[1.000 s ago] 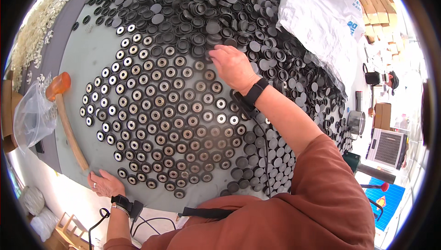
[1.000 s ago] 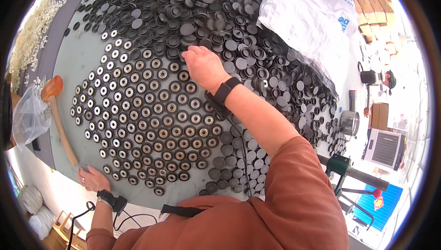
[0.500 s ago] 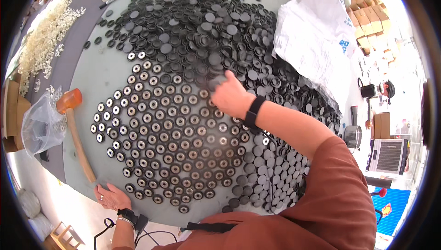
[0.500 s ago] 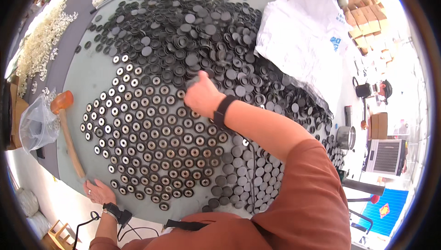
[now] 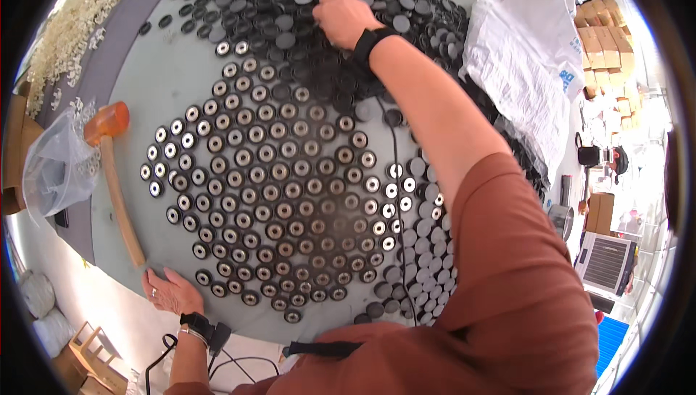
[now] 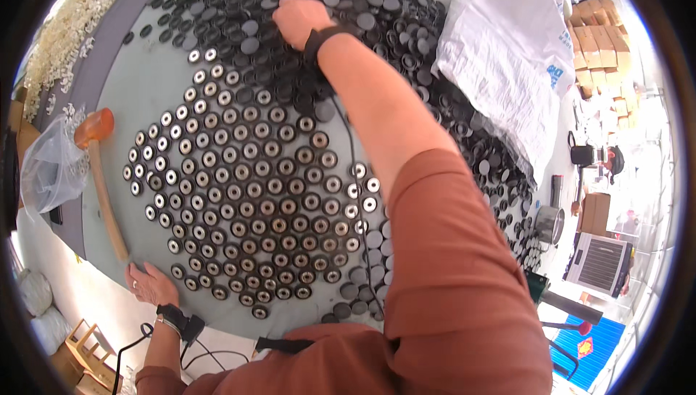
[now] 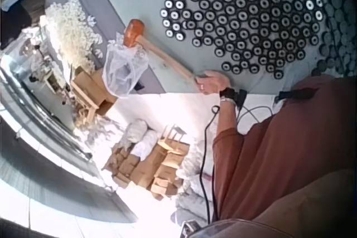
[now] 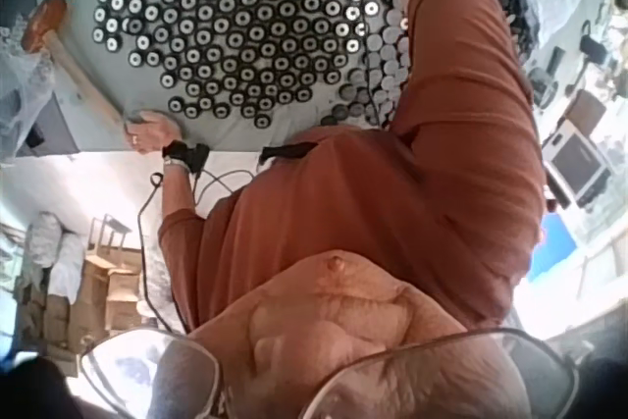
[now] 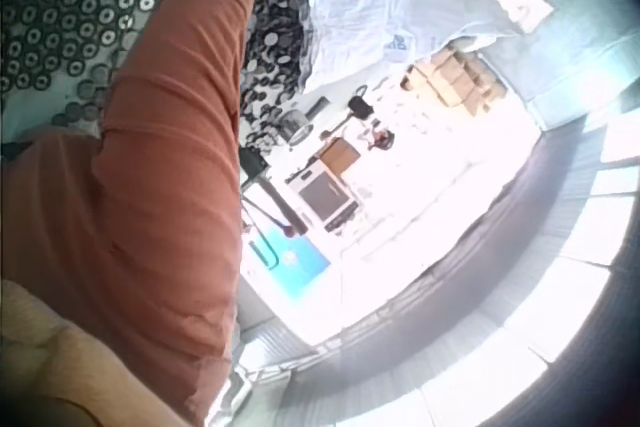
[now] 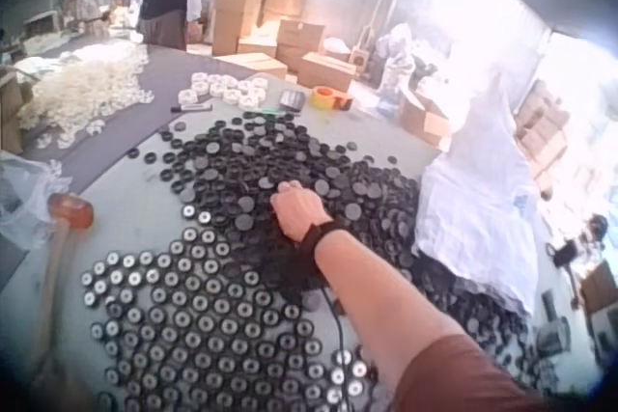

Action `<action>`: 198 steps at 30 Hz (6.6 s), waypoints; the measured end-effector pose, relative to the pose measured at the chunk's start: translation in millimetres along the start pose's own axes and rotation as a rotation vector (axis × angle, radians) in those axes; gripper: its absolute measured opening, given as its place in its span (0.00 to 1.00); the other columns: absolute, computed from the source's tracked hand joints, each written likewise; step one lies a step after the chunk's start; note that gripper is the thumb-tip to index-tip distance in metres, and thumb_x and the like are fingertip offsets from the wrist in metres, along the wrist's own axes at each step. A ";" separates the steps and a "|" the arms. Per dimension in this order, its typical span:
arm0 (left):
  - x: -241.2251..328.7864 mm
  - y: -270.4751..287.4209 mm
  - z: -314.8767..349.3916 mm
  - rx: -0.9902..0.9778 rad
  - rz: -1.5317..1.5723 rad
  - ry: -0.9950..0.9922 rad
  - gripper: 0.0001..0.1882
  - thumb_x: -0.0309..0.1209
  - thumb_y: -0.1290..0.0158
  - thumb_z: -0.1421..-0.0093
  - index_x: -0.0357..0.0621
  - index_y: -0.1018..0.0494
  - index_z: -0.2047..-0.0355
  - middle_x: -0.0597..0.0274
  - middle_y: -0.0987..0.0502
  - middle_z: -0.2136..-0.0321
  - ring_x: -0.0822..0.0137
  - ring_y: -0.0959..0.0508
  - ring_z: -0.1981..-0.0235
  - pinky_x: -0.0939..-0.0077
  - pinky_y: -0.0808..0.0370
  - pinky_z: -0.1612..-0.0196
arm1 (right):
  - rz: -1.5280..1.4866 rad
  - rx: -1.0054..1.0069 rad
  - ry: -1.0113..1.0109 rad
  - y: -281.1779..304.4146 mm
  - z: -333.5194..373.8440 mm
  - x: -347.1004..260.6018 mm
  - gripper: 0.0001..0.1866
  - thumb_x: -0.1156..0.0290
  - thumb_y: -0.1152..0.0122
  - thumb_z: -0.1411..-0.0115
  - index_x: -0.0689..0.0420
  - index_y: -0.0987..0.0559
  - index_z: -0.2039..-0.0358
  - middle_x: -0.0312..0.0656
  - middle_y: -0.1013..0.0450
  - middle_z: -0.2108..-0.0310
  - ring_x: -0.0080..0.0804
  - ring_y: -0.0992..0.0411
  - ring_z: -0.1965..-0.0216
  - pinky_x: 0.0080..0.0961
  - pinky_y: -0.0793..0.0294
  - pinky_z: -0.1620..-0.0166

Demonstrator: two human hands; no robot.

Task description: Sorting and arranging black rubber grommets or washers on a work table.

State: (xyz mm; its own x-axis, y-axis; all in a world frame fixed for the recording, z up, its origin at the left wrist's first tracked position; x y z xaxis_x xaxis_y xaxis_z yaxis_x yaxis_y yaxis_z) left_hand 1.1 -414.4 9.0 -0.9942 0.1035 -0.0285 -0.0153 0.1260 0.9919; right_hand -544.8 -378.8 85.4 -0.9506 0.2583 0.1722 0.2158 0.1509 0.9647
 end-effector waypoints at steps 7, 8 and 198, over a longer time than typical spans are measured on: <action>-12.4 -0.5 1.8 0.006 -0.058 0.032 0.24 0.41 0.60 0.40 0.40 0.41 0.48 0.59 0.42 0.45 0.57 0.43 0.45 0.57 0.46 0.47 | -0.503 -0.025 0.041 64.4 116.1 -35.3 0.08 0.74 0.45 0.52 0.58 0.23 0.70 0.45 0.26 0.73 0.44 0.28 0.71 0.32 0.27 0.66; -11.2 -0.6 1.0 -0.001 -0.067 0.039 0.24 0.42 0.61 0.40 0.40 0.42 0.48 0.60 0.43 0.45 0.57 0.43 0.45 0.56 0.46 0.47 | -0.529 -0.069 0.017 58.4 143.1 -42.8 0.08 0.74 0.44 0.52 0.58 0.23 0.69 0.45 0.26 0.73 0.42 0.27 0.71 0.32 0.27 0.66; -19.5 -13.5 -6.0 0.008 -0.114 0.090 0.24 0.47 0.63 0.40 0.46 0.39 0.48 0.64 0.43 0.45 0.55 0.40 0.48 0.57 0.44 0.49 | -0.931 -0.615 -0.630 -8.4 253.1 -7.1 0.13 0.70 0.34 0.55 0.65 0.22 0.71 0.40 0.26 0.81 0.20 0.28 0.83 0.17 0.28 0.79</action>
State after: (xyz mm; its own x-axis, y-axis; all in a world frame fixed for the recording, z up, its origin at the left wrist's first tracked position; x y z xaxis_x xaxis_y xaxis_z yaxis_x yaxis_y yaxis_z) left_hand 20.0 -424.0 -3.1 -0.9917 -0.0003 -0.1289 -0.1277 0.1399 0.9819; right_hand -483.4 -140.4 25.7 -0.3810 0.7237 -0.5754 -0.7691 0.0972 0.6316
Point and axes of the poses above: each hand's wrist, its own z-axis away from the middle knuckle, its own y-axis out of the back of the hand, x = y × z, the point moved 9 cm from there along -z, towards the middle knuckle
